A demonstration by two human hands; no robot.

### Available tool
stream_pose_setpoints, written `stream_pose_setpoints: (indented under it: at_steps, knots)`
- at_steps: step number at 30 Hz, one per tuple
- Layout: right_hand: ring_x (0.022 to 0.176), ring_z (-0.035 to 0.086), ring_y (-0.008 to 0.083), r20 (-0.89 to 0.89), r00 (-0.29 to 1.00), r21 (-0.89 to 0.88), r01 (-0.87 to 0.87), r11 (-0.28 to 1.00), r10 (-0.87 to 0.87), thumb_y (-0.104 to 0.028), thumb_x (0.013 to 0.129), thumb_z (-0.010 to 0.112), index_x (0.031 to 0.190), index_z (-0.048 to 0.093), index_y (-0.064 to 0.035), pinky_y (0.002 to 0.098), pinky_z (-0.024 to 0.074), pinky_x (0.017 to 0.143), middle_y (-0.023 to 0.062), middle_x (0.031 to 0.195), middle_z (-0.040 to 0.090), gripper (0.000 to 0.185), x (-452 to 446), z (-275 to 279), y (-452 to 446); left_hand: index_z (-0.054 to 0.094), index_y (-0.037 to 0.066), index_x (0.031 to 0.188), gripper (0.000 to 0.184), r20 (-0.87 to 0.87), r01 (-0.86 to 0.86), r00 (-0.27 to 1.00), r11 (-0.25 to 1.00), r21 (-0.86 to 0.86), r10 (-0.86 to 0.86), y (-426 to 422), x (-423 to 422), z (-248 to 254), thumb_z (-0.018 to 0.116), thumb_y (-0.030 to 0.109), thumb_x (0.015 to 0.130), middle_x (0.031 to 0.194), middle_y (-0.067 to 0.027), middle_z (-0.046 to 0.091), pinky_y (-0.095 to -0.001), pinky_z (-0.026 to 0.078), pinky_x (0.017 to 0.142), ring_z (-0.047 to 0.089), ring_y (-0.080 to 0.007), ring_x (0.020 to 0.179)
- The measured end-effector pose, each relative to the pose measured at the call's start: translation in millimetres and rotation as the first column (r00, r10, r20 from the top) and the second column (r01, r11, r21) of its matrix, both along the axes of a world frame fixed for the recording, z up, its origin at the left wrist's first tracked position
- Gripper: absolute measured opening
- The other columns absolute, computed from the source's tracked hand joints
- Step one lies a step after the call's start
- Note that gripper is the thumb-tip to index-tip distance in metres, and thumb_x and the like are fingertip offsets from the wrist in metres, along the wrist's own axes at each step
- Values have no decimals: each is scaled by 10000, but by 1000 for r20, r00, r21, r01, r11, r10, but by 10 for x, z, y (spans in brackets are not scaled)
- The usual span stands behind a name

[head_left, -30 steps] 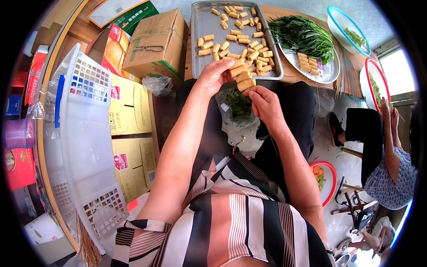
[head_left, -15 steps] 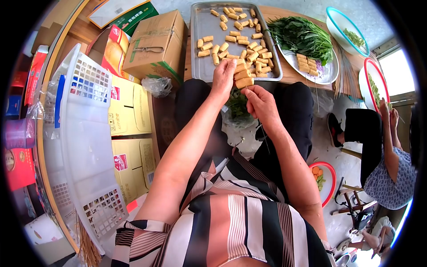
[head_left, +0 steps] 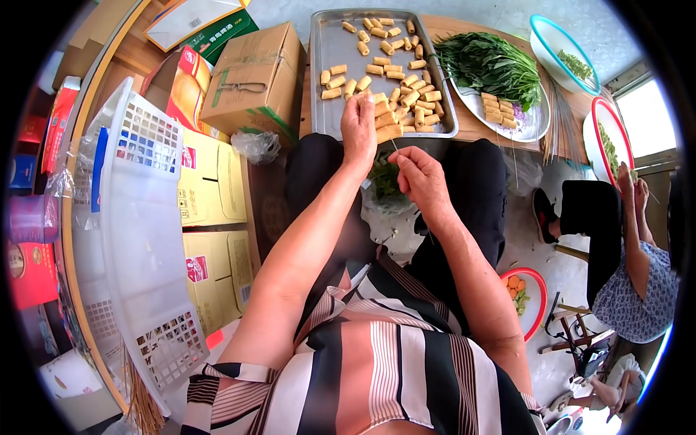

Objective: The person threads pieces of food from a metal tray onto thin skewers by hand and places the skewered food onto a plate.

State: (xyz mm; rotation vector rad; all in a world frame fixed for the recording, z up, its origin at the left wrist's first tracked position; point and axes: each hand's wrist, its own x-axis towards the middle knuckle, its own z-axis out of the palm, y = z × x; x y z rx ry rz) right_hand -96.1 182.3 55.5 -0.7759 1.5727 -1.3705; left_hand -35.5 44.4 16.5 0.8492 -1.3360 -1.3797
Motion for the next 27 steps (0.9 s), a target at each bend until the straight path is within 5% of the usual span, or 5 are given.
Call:
stream_pose_setpoints:
  at_steps: [9, 11, 16, 24, 27]
  knots:
    - [463, 424, 47, 85, 996, -2, -20, 1000, 20, -125, 910, 496, 901, 606, -16, 218, 343, 456, -10, 520, 481, 154, -20, 57, 2, 547, 17, 945, 285, -9, -6, 1000, 999, 34, 7, 38, -1, 45, 495, 297, 953, 842, -28, 545, -253, 412, 746, 476, -99, 787]
    - [510, 471, 58, -202, 979, -53, 19, 998, -29, -120, 891, 520, 918, 613, -8, 225, 379, 486, 8, 561, 516, 148, 1, 20, 2, 550, 18, 943, 290, -11, -14, 1000, 999, 48, 15, -2, 13, 27, 499, 304, 951, 845, -26, 544, -249, 407, 752, 476, -94, 791]
    - [554, 488, 56, -217, 969, -119, 90, 989, -115, -124, 871, 551, 920, 643, -22, 224, 393, 513, 15, 604, 536, 145, -97, 110, 71, 516, 50, 1052, 351, -61, 68, 996, 992, 104, -62, -20, 95, 329, 459, 382, 950, 850, -45, 564, -214, 472, 462, 587, -109, 679]
    - [523, 392, 12, 15, 975, -265, 216, 940, -220, -128, 865, 591, 934, 675, -43, 179, 298, 458, -52, 649, 531, 138, -745, 625, 489, 571, 28, 1057, 349, -73, 85, 994, 990, 115, -77, -294, 109, 548, 483, 346, 944, 892, -69, 597, -228, 479, 559, 592, -114, 717]
    - [547, 450, 33, -219, 902, -161, 342, 926, -371, -122, 848, 598, 924, 686, -22, 195, 351, 491, -44, 659, 561, 154, -1314, 427, 724, 568, 27, 1071, 361, 11, 105, 994, 979, 174, -108, -339, 182, 407, 468, 351, 949, 929, -63, 597, -252, 473, 615, 582, -123, 750]
